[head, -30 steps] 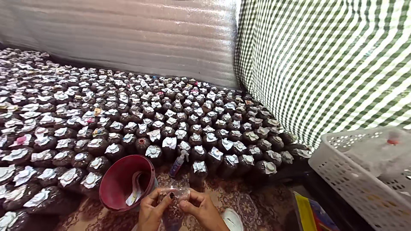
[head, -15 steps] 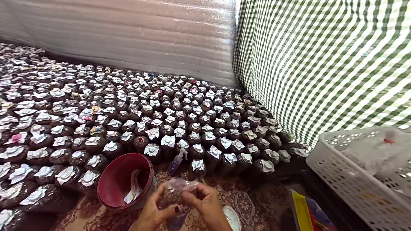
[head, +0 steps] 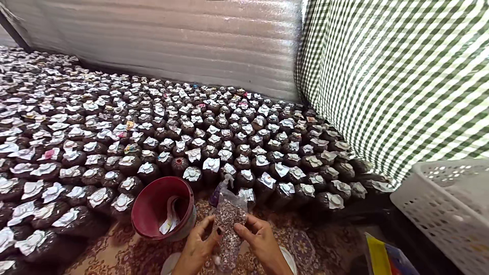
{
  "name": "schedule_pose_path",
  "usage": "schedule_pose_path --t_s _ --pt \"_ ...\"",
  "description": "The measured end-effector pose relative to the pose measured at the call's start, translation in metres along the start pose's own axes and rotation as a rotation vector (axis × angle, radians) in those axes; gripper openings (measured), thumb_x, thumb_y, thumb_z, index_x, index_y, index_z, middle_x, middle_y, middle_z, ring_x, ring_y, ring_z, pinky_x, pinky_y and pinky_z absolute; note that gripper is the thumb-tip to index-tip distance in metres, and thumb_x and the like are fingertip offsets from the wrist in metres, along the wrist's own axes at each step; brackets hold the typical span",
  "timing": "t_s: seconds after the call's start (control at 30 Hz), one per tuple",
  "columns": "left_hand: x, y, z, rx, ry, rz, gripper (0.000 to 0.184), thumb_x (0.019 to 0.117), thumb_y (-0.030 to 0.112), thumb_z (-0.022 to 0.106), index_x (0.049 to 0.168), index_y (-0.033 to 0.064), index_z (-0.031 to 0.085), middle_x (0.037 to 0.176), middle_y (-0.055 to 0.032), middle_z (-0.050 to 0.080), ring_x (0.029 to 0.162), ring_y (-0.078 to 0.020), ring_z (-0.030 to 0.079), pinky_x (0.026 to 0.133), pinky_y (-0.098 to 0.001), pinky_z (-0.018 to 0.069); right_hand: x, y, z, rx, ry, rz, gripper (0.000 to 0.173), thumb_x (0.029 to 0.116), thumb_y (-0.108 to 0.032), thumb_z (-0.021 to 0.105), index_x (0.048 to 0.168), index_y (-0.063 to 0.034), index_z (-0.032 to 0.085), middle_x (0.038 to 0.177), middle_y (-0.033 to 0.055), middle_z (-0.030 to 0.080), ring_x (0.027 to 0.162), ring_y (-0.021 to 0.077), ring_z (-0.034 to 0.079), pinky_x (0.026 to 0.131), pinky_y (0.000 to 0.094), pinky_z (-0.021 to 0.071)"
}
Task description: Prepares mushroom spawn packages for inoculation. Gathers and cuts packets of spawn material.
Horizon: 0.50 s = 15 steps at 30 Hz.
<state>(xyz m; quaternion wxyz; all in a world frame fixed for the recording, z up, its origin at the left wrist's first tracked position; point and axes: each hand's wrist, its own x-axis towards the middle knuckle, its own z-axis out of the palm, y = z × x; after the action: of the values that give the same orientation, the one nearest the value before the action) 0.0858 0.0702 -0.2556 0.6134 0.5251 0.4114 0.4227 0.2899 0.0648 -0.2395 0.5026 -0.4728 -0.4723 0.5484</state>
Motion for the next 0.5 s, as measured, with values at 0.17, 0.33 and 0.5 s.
schedule_pose_path --t_s 0.17,0.33,0.5 --pt "0.003 -0.001 0.000 -0.013 0.283 -0.020 0.019 0.0967 0.015 0.065 0.107 0.0014 0.075 0.095 -0.0089 0.076 0.086 -0.0168 0.073 0.080 -0.0331 0.0619 -0.001 0.006 0.006 0.004 -0.093 0.102 0.043 0.0860 -0.019 0.082 0.121 0.0008 0.066 0.106 0.0079 0.073 0.091 0.0159 0.071 0.081 0.0323 0.0620" --pt "0.000 -0.005 -0.003 -0.219 0.167 -0.011 0.035 0.1003 0.004 0.052 0.133 -0.0073 0.059 0.122 -0.0139 0.071 0.108 -0.0187 0.070 0.097 -0.0350 0.0581 -0.002 0.021 0.019 -0.128 -0.021 0.085 0.042 0.0771 -0.023 0.089 0.107 -0.0026 0.068 0.097 0.0067 0.074 0.088 0.0154 0.073 0.079 0.0331 0.0633" --pt "-0.002 0.001 -0.003 -0.221 0.154 -0.075 0.074 0.0872 0.021 0.078 0.147 -0.0060 0.044 0.130 -0.0137 0.068 0.116 -0.0217 0.068 0.101 -0.0373 0.0574 -0.007 0.023 0.030 -0.195 -0.070 0.046 0.028 0.0912 -0.018 0.076 0.113 -0.0009 0.071 0.101 0.0057 0.076 0.091 0.0123 0.074 0.083 0.0319 0.0634"
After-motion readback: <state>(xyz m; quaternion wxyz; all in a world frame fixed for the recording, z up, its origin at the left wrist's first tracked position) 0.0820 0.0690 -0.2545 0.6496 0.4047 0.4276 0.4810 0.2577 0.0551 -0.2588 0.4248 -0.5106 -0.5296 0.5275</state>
